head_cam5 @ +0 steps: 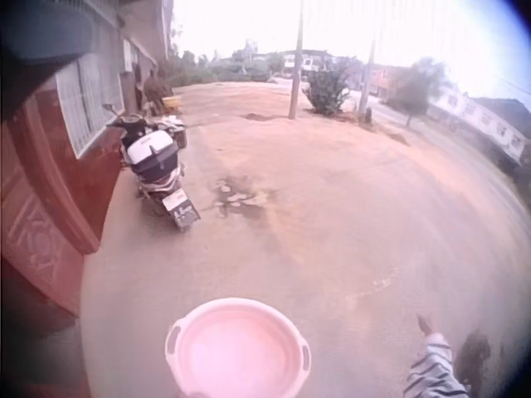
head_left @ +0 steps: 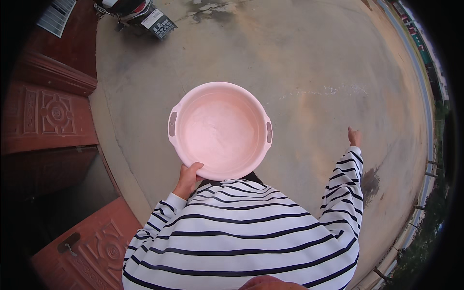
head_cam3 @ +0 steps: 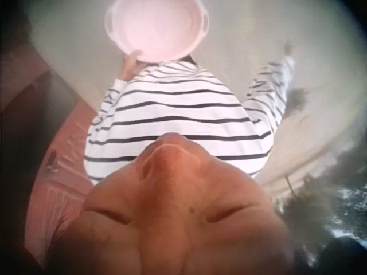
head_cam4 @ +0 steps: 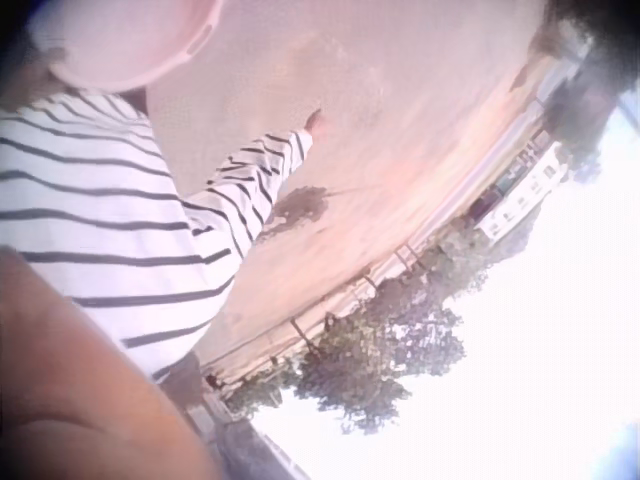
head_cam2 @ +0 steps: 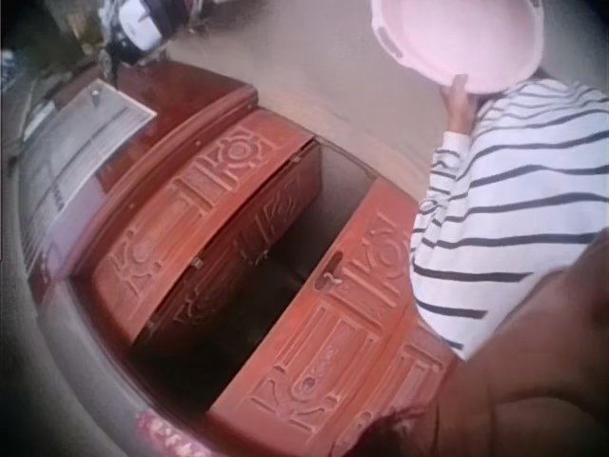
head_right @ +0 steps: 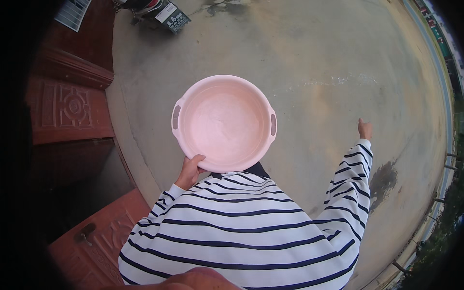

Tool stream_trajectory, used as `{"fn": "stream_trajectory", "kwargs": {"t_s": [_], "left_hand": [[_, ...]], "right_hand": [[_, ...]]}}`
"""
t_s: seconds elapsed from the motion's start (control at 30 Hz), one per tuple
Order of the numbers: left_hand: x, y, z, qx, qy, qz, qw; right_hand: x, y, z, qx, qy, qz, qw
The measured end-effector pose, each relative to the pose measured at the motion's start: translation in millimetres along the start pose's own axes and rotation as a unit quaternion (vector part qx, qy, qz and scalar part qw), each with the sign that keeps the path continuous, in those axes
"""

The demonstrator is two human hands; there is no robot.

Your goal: The person places a white cloth into a yellow basin and adds liquid from a plastic bottle. They walk to a tap to fill a pink basin with water, then pour the water into the yellow basin. The person proceeds to wash the cloth by hand, scrubbing and rinsing it in the soapy water.

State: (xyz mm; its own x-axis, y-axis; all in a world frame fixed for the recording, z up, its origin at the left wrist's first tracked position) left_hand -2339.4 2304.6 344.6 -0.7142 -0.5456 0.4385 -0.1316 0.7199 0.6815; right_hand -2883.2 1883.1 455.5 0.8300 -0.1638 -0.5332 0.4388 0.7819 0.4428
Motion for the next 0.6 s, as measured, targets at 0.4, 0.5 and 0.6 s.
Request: {"fn": "stream_trajectory", "kwargs": {"t_s": [0.4,0.5,0.6], "left_hand": [[89.9,-305.4,-224.1,-0.015,0.021,0.057,0.998],[119.3,-411.6,-303.1,-0.014,0.031,0.046,0.998],[162.9,-485.3,-394.3,0.012,0.036,0.05,0.998]], "right_hand": [[247.5,-138.3,149.0,-0.071,-0.288,0.231,0.927],[362.0,-193.2,255.6,-0.085,-0.275,0.299,0.91],[438.7,-235.9,370.9,-0.095,-0.252,0.336,0.903]]}}
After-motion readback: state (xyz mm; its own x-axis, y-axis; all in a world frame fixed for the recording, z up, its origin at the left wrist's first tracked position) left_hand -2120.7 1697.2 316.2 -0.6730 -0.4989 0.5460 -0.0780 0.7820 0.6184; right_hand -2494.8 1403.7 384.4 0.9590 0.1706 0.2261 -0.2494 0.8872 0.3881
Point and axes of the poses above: each hand's wrist, its own y-axis away from the middle knuckle, its own x-axis out of the palm, z = x × y, the point moved 4 cm from there along -y, towards the middle knuckle, and after that the axes turned 12 degrees about z, right-handed, at the moved point
